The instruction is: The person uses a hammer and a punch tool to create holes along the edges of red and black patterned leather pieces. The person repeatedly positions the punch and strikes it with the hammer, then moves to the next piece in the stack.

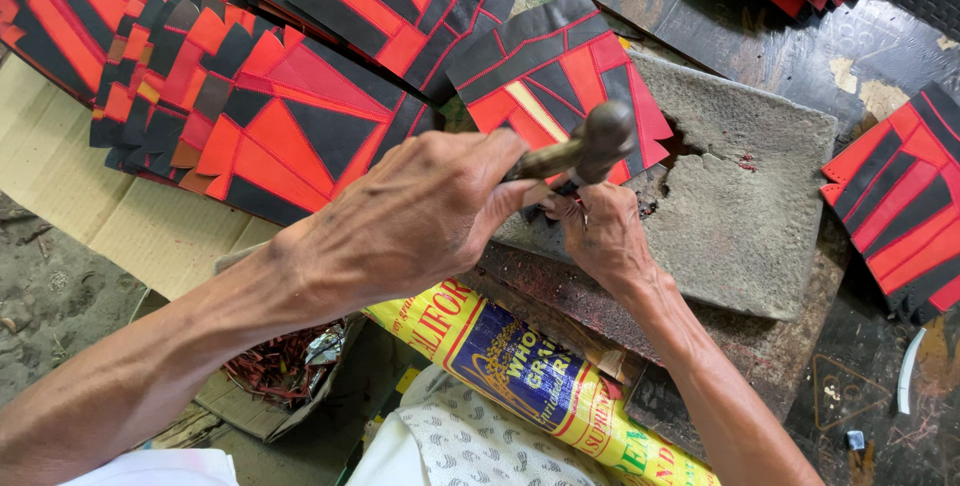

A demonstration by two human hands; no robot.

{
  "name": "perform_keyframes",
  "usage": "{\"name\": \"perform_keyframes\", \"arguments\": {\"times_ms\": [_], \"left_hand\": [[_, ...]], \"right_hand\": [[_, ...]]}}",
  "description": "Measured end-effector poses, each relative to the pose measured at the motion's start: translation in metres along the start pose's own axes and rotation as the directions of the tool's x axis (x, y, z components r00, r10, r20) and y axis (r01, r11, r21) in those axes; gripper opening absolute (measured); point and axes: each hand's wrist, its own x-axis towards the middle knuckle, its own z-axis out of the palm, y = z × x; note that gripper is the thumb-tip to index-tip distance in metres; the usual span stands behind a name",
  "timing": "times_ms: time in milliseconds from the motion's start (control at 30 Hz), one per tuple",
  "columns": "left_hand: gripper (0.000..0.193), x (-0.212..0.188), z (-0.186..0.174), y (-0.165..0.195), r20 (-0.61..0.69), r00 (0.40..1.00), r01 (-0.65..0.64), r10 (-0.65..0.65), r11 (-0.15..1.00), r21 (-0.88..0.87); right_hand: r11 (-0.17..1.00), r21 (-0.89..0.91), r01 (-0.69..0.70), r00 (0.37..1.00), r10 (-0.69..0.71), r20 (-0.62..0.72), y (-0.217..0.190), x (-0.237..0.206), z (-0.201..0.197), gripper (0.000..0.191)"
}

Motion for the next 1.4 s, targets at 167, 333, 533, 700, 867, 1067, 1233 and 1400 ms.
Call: {"name": "perform_keyframes", "arguments": {"times_ms": [167, 333, 533, 700, 867, 1067, 1233, 1400], "left_hand": [[0.02, 0.0, -0.005, 0.017, -0.401, 0.885, -0.327, 0.235, 0.929, -0.176], [0.022, 0.013, 0.013, 0.003, -0.071, 0.996, -0.053, 0.05, 0.998, -0.044], [0.031, -0.001, 0.021, -0.029, 0.057, 0.994, 0.086, -0.092, 0.992, 0.097], [0.03, -0.005, 0.02, -0.031, 0.027, 0.994, 0.104, -0.106, 0.993, 0.062], [0.03, -0.005, 0.02, -0.03, 0.029, 0.993, 0.115, -0.117, 0.992, 0.053], [0.031, -0.004, 0.019, -0.03, 0.029, 0.995, 0.096, -0.098, 0.994, 0.06], [0.031, 0.0, 0.018, -0.025, 0.024, 0.996, 0.079, -0.081, 0.995, 0.058], [0.028, 0.007, 0.009, -0.009, -0.011, 1.0, 0.019, -0.019, 1.0, 0.017]], "right_hand": [[0.987, -0.116, 0.112, 0.993, -0.115, -0.021, 0.001, -0.002, 0.002, 0.015], [0.984, -0.162, 0.073, 0.997, -0.073, 0.007, 0.007, -0.003, 0.006, 0.015], [0.993, -0.02, -0.112, 0.991, 0.11, -0.074, 0.013, 0.001, 0.006, 0.016], [0.966, 0.215, -0.147, 0.986, 0.16, -0.045, 0.017, 0.003, 0.007, 0.01], [0.97, 0.204, -0.136, 0.988, 0.147, -0.043, 0.015, 0.002, 0.007, 0.009], [0.982, 0.169, -0.089, 0.994, 0.099, -0.046, 0.01, 0.003, 0.005, 0.011], [0.989, 0.113, -0.099, 0.993, 0.106, -0.053, 0.009, 0.002, 0.006, 0.009], [0.999, 0.032, -0.005, 0.999, 0.006, -0.047, 0.01, 0.0, 0.006, 0.006]]}}
